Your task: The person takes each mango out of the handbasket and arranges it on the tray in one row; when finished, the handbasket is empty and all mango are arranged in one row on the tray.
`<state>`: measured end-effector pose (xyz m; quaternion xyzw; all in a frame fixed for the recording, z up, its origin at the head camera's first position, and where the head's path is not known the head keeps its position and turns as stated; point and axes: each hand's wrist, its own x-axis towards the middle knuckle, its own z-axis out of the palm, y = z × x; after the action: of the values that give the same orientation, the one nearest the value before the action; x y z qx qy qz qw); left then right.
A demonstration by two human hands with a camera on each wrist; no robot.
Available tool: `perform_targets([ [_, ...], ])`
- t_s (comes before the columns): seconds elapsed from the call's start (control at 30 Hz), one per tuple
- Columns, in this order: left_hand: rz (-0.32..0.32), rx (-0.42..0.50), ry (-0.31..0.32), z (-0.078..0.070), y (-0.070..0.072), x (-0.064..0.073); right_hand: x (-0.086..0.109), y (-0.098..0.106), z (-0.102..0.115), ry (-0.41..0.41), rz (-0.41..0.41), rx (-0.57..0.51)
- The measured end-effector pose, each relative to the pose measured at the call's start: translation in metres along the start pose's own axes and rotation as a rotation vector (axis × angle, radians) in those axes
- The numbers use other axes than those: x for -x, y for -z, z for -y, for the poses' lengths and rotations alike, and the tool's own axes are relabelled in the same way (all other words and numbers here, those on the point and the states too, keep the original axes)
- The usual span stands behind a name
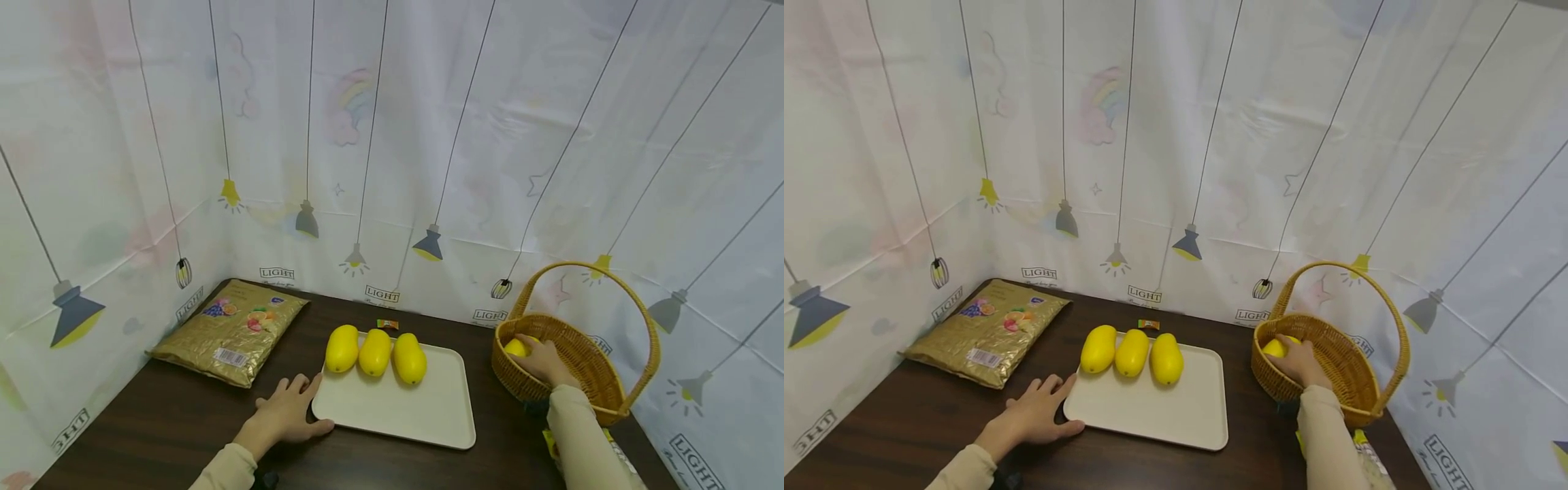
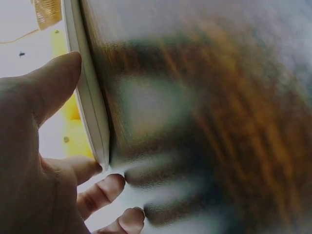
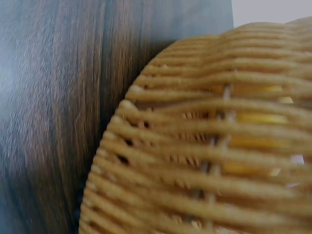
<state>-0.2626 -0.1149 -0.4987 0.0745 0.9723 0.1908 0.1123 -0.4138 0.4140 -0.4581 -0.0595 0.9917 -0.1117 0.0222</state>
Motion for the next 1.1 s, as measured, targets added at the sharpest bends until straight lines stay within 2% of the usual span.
perform_targets([
  [0.23, 0.015, -0.011, 0.001, 0.002, -0.002, -0.002, 0.015, 0.014, 0.001, -0.030, 0.002, -0.025],
  [0.63, -0.006, -0.023, -0.006, 0.000, -0.001, 0.000, 0.025, 0.036, 0.004, -0.008, -0.061, -0.037],
  [0.87, -0.002, -0.021, -0.003, -0.001, -0.001, 0.000, 0.031, 0.044, 0.008, -0.006, -0.059, -0.040],
  [1.1, -0.005, -0.020, -0.002, 0.000, -0.002, 0.000, 0.038, 0.049, 0.021, 0.017, -0.101, -0.047],
])
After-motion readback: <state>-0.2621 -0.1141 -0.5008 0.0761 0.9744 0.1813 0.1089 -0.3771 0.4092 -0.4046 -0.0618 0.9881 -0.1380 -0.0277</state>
